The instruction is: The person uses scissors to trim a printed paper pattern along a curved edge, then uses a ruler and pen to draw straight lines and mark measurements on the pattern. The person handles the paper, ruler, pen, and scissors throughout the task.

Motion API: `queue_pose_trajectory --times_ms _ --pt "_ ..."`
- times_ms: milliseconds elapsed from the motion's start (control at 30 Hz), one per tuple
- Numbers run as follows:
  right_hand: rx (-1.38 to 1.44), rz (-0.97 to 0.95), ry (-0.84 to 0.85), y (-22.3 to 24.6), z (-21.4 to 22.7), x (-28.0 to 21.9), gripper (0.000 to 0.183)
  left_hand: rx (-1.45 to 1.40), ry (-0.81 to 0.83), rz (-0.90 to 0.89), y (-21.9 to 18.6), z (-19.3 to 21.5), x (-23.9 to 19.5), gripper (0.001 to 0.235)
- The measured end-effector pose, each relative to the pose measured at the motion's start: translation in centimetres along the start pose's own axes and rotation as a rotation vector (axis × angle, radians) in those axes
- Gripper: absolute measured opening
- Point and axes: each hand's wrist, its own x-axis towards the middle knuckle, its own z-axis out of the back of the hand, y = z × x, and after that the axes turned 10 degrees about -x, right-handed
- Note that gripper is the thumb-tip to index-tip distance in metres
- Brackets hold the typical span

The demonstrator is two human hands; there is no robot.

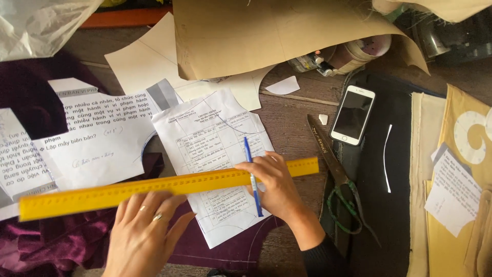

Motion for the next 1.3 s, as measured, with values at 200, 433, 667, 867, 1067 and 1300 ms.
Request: queue_pose_trajectory --times_ms 200,433,667,867,1067,1300 --pt "0.061 0.125 0.022 -1.0 -1.0 2.9 0.04 -0.165 0.138 0.003 0.7 -3.0 4.2 0.039" --pt "0.101 0.025 -0.021 -3.2 -1.5 3.5 0.049 -0.266 0.071 0.014 2.5 -7.4 5.9 0.034" --pt "0.127 -0.318 -0.286 -4.6 -1.2 1.8 0.043 -0.206 0.09 0.147 3.8 -9.2 5.0 0.035" --pt "0.071 -0.424 -0.468 -3.7 -1.9 2.0 0.022 -0.183 0.083 0.213 3.7 -10.3 4.4 0.033" --pt "0.031 -0.446 -0.485 -4.2 -2.8 1.8 0.028 -0.179 0.076 0.201 4.2 -10.9 4.0 0.034" --pt "-0.019 -0.397 -0.443 -4.6 -3.1 1.7 0.035 -0.177 0.079 0.2 4.4 -11.2 3.9 0.035"
